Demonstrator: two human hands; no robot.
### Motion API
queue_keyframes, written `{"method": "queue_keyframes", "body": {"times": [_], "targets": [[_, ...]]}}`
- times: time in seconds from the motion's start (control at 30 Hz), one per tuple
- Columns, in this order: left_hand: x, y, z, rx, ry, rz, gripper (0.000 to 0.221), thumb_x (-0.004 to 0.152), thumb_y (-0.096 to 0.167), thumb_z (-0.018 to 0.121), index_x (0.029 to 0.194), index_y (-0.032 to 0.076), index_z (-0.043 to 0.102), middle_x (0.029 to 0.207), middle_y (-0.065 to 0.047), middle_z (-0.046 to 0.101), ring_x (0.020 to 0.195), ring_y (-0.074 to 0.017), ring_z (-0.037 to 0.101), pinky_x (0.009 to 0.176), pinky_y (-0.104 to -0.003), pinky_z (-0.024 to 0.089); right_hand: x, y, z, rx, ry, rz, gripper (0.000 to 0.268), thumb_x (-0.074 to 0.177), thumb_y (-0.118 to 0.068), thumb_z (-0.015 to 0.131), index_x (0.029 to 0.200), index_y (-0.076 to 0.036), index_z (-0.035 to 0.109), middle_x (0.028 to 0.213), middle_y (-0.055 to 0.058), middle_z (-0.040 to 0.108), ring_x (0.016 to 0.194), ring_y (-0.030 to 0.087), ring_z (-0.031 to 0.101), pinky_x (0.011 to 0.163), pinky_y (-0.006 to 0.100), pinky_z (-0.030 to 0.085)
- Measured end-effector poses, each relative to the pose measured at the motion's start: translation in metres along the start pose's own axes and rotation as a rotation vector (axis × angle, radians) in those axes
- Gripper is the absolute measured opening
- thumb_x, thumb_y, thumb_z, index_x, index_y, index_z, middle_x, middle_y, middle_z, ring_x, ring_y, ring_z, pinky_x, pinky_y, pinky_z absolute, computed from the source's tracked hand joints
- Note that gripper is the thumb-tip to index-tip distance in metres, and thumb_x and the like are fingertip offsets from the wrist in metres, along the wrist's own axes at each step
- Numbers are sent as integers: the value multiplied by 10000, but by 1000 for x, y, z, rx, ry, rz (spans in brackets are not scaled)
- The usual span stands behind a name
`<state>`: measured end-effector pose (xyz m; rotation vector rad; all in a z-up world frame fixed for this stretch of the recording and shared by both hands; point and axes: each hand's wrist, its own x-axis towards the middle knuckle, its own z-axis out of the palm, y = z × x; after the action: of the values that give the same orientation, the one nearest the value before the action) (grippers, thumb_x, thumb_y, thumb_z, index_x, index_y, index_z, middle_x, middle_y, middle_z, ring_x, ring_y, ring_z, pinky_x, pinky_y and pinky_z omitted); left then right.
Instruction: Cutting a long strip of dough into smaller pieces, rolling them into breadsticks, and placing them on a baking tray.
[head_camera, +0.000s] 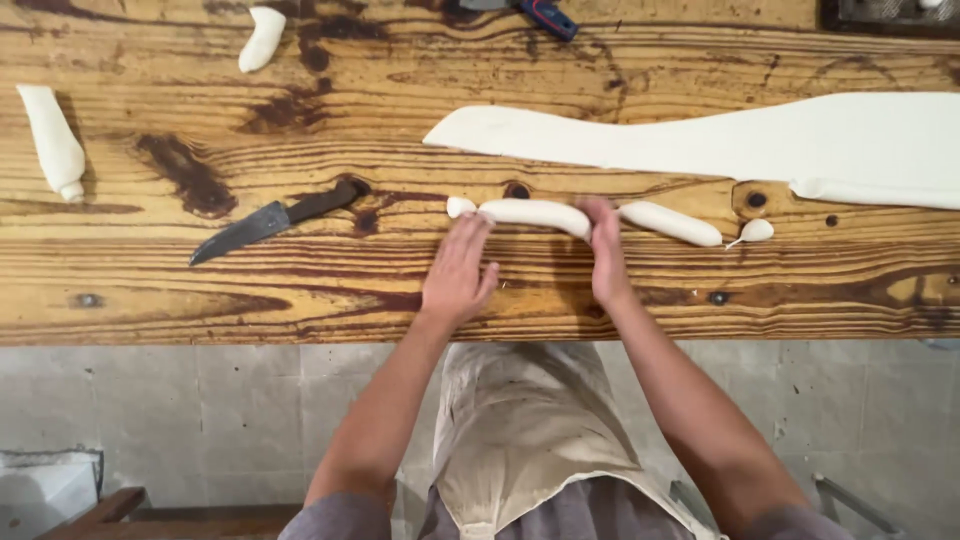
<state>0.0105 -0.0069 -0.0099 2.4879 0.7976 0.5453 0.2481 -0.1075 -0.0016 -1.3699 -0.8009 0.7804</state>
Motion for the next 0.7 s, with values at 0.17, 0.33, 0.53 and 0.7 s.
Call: {"method": "queue_keyframes", "body": {"times": [0.17, 0.33, 0.53, 0.7], "targets": [[33, 20, 11, 121, -39, -22, 695, 1006, 401, 417, 1593, 40, 327, 1638, -195, 322, 1551, -353, 263, 1281, -476, 182, -4, 4, -10, -448, -142, -131, 483, 1090, -206, 355, 1523, 7, 384, 1530, 177, 457, 1515, 344, 320, 1274, 466, 166], [81, 4, 27, -8, -82, -109, 676, 992, 387, 462, 1583, 77, 350, 1624, -139, 366, 1550, -308, 280, 1300, -470, 141, 31, 17, -4, -641, -118, -237, 455, 1110, -191, 434, 1528, -10, 415, 1492, 176, 492, 1435, 371, 423, 1227, 473, 276], [47, 11, 5, 18, -253, -72, 572, 1031, 383, 522, 1564, 215, 401, 1493, -87, 475, 1449, -298, 404, 1216, -522, 304, -5, 11, -15, -856, -258, -232, 601, 977, -281, 686, 1501, -72, 481, 1457, 156, 528, 1401, 344, 486, 1206, 468, 346], [37, -19, 23, 104, -170, 43, 484, 1014, 257, 586, 1480, 159, 497, 1294, -81, 516, 1296, -287, 512, 1119, -444, 455, -8, 9, -32, -758, -232, -233, 505, 979, -206, 694, 1446, -75, 551, 1356, 112, 600, 1309, 332, 578, 1140, 454, 423]]}}
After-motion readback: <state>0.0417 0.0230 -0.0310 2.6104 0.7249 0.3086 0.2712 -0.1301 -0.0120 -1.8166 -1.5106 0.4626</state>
